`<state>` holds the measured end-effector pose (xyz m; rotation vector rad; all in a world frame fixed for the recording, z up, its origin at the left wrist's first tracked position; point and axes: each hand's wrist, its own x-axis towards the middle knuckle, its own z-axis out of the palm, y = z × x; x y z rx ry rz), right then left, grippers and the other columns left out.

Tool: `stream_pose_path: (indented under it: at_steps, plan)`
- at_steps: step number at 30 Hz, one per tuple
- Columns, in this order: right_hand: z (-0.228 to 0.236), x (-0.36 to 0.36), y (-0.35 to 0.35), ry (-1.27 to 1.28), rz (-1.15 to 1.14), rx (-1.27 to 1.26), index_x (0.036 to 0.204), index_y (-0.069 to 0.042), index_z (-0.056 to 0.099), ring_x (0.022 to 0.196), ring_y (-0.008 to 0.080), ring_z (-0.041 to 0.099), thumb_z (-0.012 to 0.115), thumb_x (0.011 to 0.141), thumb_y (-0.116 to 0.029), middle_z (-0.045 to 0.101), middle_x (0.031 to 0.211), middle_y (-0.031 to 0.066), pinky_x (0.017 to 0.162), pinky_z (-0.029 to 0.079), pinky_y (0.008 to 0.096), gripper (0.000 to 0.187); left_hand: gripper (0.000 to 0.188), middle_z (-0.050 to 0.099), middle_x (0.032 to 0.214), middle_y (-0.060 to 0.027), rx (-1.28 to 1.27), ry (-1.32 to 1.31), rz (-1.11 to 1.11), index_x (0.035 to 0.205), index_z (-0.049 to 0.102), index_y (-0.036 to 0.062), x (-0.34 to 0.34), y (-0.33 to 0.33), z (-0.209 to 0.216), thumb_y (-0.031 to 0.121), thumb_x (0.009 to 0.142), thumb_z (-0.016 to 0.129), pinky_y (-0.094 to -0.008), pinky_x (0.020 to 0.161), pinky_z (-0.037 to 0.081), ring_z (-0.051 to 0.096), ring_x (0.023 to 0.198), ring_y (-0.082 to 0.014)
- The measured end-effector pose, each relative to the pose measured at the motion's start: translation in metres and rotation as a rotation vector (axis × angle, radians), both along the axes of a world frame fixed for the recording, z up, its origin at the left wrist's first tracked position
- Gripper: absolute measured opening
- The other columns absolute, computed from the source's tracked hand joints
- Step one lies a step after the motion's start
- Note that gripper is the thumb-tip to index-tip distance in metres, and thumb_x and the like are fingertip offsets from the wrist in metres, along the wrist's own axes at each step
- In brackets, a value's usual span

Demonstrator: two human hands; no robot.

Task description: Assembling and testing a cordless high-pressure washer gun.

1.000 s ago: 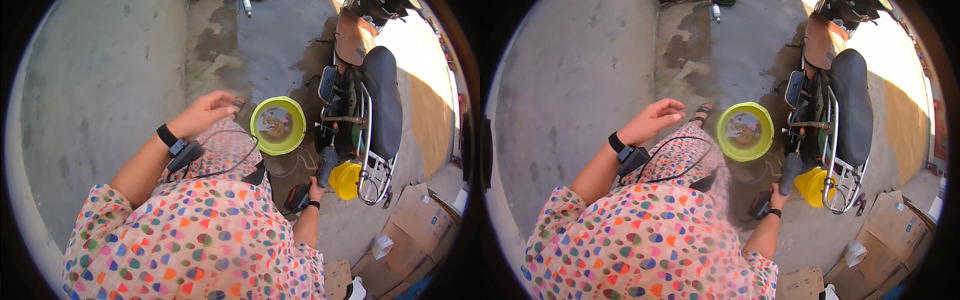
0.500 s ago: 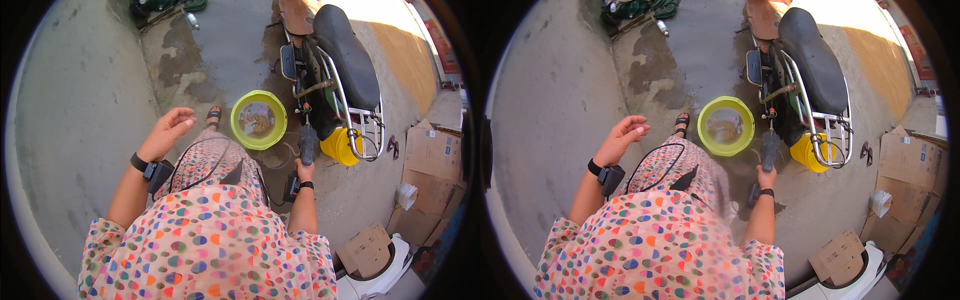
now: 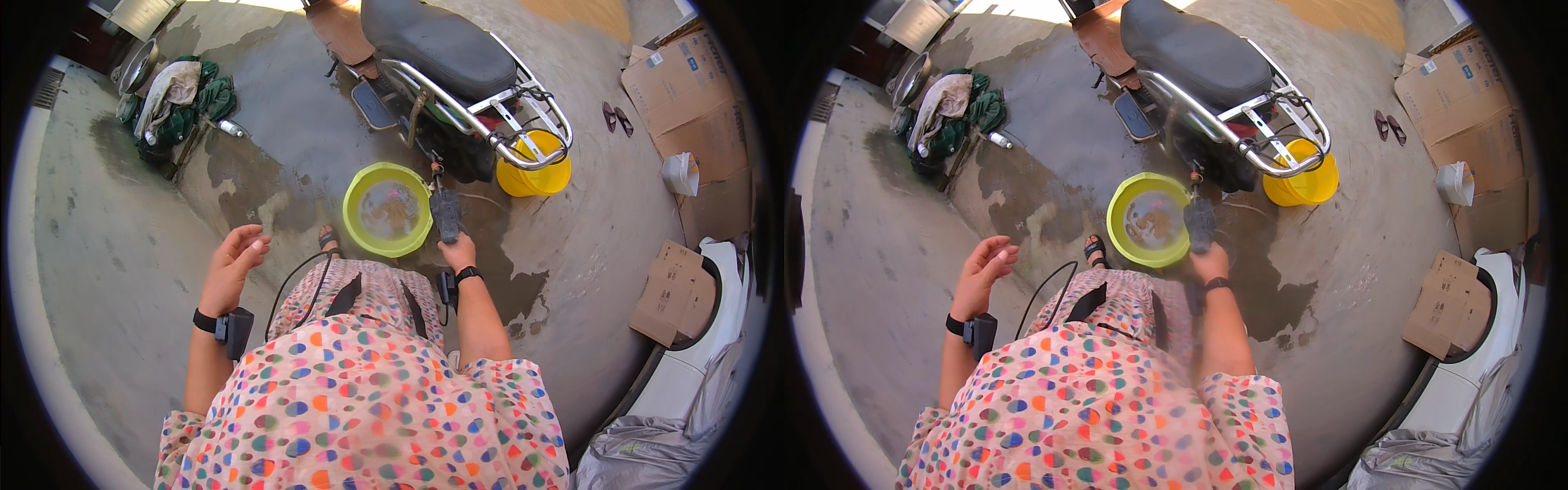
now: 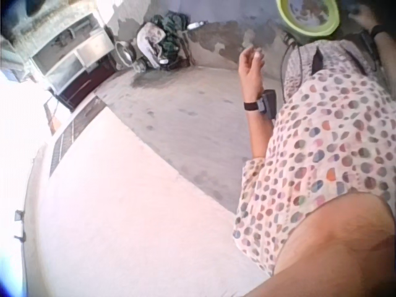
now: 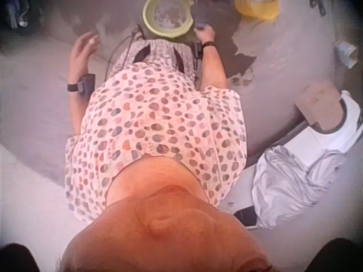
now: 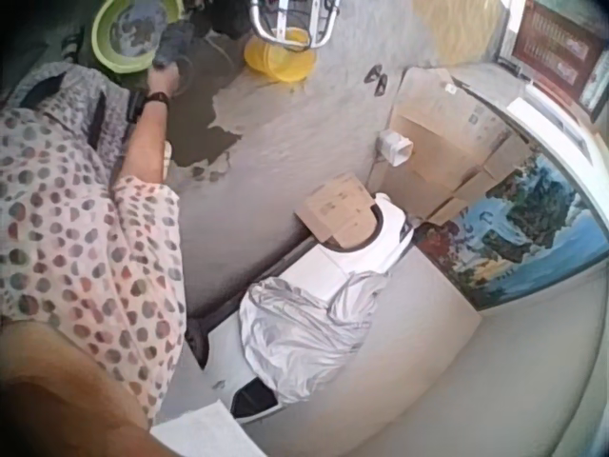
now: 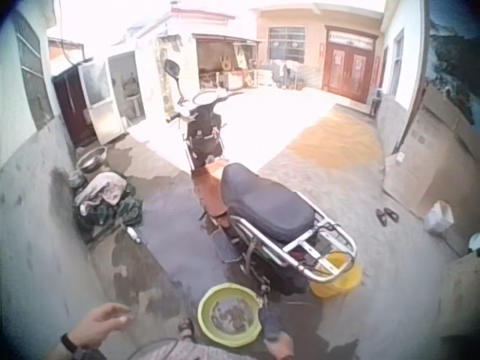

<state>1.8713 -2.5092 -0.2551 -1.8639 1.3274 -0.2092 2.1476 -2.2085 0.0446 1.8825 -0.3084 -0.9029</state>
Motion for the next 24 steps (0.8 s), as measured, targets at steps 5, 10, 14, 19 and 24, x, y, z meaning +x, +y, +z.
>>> stream_pose_path:
  at_steps: [5,10,14,19,24]
  plan:
    - [0.01,0.013,-0.009,0.034,-0.066,0.056,0.09,0.0,0.068,0.089,0.0423,0.065,0.068,0.068,-0.025,0.068,0.088,0.0248,0.078,0.052,0.0457,0.033,0.035,0.066,0.116,-0.007,0.019,-0.017,-0.086,0.128,0.055,0.0057,0.001,-0.024,0.003,0.019,0.096,0.06,-0.0285,0.087,0.047,0.062,0.105,-0.0149]
    - [0.022,0.023,-0.027,-0.012,0.029,0.064,0.089,0.0,0.069,0.088,0.0425,0.065,0.07,0.07,-0.03,0.068,0.089,0.0262,0.077,0.051,0.0474,0.036,0.036,0.065,0.116,-0.0088,0.045,0.009,-0.126,0.128,0.054,0.0027,-0.006,-0.041,0.006,0.018,0.096,0.06,-0.0284,0.088,0.046,0.061,0.105,-0.016]
    - [0.025,0.029,-0.039,0.031,0.022,0.062,0.106,-0.005,0.068,0.095,0.0423,0.063,0.072,0.072,-0.033,0.068,0.097,0.0248,0.082,0.05,0.0487,0.044,0.035,0.065,0.116,-0.0084,0.064,0.003,-0.155,0.128,0.054,0.0033,-0.003,-0.054,0.013,0.018,0.096,0.06,-0.0282,0.088,0.046,0.061,0.105,-0.0157]
    - [0.045,0.003,-0.042,0.022,0.002,0.062,0.109,-0.007,0.066,0.095,0.0425,0.063,0.072,0.069,-0.026,0.068,0.097,0.0238,0.082,0.051,0.0486,0.044,0.035,0.065,0.117,-0.0082,0.052,0.039,-0.156,0.127,0.055,0.0043,-0.002,-0.068,0.002,0.019,0.096,0.061,-0.0283,0.088,0.046,0.061,0.105,-0.0155]
    - [0.054,0.001,-0.034,-0.021,-0.054,0.091,0.097,-0.002,0.067,0.092,0.0419,0.064,0.074,0.067,-0.023,0.069,0.093,0.0235,0.081,0.051,0.0471,0.038,0.035,0.065,0.117,-0.0091,0.046,0.074,-0.182,0.127,0.055,0.003,0.016,-0.083,0.0,0.018,0.096,0.061,-0.0292,0.088,0.047,0.061,0.107,-0.0165]
